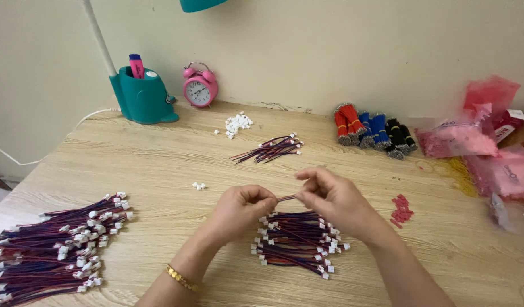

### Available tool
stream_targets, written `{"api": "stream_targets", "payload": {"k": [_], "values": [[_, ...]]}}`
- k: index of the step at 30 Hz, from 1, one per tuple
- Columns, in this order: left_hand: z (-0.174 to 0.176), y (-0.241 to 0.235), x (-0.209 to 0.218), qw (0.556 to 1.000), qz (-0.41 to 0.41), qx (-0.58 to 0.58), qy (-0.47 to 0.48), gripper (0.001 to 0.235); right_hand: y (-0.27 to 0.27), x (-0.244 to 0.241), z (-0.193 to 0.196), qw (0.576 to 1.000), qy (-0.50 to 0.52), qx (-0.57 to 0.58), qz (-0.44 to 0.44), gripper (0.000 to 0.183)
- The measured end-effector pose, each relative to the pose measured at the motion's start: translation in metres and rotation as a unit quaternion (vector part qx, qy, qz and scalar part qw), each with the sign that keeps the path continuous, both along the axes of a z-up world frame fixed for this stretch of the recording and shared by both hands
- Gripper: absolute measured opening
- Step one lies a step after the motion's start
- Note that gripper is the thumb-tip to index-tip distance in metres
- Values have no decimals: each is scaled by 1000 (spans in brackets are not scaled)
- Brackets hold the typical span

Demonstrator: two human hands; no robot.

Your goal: The person assembles wire harnesses by inserting small white plastic connectors onto the ends of multi-colored wires. They repeatedly pick up a wire, slide a connector onto it, and place the finished piece into a growing pile on the table.

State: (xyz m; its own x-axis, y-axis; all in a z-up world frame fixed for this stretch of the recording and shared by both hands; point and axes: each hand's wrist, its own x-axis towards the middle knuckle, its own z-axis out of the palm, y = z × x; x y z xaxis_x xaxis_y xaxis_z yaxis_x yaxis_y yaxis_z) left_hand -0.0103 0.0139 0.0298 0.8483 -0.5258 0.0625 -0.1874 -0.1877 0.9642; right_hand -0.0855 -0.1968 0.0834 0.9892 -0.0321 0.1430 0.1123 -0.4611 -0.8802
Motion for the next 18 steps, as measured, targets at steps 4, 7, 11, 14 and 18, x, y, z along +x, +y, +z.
{"api": "stream_targets", "payload": {"k": [4, 7, 11, 14, 18], "values": [[-5, 9, 10, 1000, 9, 0, 23, 13, -21, 6, -2, 999, 20, 35, -29, 41], [-1, 13, 12, 999, 25, -14, 34, 15, -36, 13, -11, 998, 21, 51, -44, 41], [0, 10, 6, 998, 35, 45, 24, 15, -25, 5, 3, 989, -46, -125, -67, 34], [10, 8, -1, 993, 32, 110, -20, 16, -12, 5, -9, 935, -151, -319, -29, 27], [4, -4, -5, 989, 21, 127, -77, 16, 14, 15, -27, 930, -144, -329, 78, 15]]}}
